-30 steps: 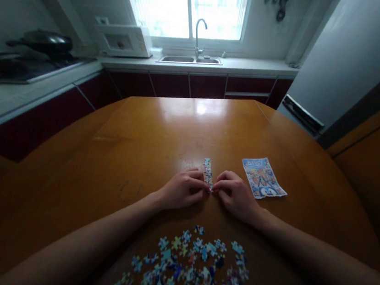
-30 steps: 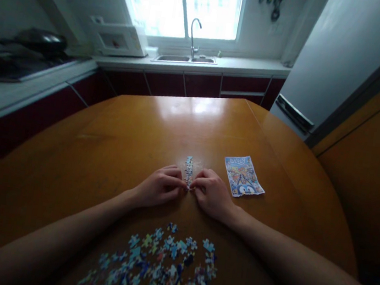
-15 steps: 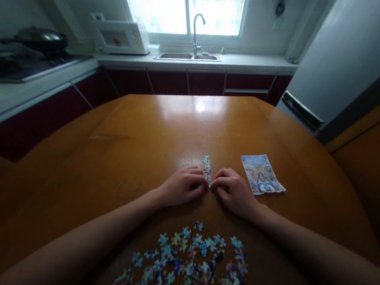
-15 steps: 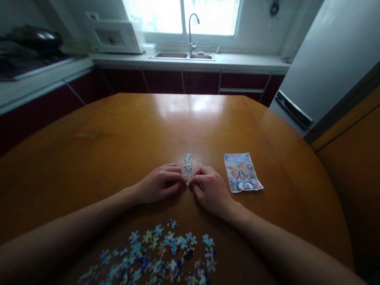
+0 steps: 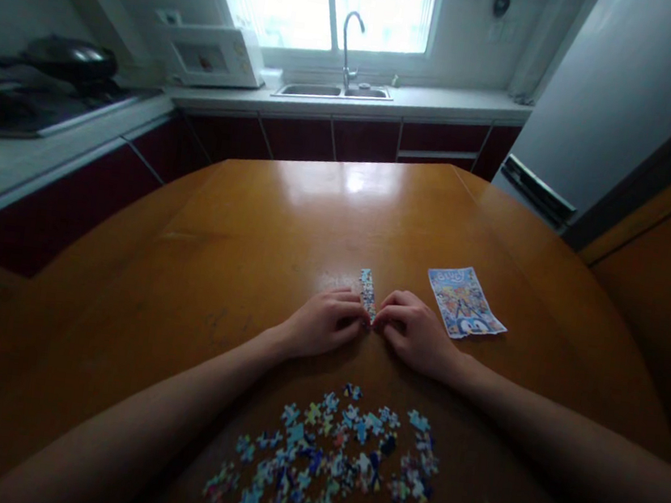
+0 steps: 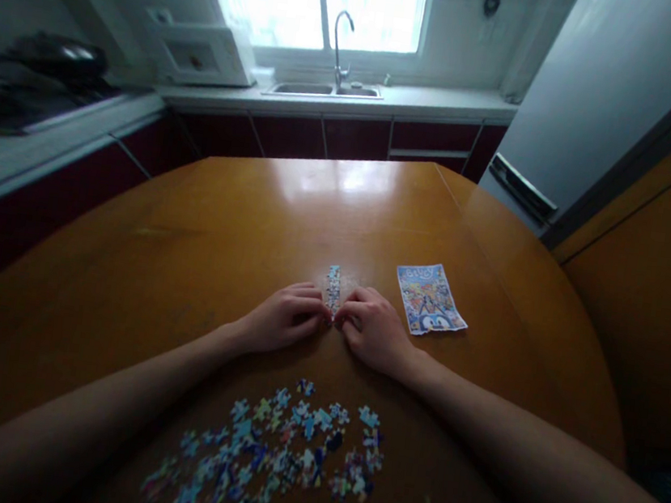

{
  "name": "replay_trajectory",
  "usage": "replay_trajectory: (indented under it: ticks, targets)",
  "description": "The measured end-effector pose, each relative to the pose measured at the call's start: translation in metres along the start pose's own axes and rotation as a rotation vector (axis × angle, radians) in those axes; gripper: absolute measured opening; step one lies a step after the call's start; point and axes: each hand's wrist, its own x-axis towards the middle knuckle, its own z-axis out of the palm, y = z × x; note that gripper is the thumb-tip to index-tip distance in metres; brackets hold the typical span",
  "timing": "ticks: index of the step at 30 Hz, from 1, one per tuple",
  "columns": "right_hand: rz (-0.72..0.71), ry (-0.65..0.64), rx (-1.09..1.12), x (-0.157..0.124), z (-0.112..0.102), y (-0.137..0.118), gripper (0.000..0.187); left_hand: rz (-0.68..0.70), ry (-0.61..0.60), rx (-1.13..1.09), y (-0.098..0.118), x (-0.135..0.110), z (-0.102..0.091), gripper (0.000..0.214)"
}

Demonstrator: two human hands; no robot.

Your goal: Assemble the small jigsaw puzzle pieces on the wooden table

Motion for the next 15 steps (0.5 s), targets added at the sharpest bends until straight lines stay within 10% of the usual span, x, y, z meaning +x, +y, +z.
replay_trajectory:
  ticks: [15]
  targets:
    - [0.012,0.011,0.009,-0.0003,0.0,-0.0013,0.021,-0.007,0.002,-0.008,-0.0021,0.0002,0.0017,0.02]
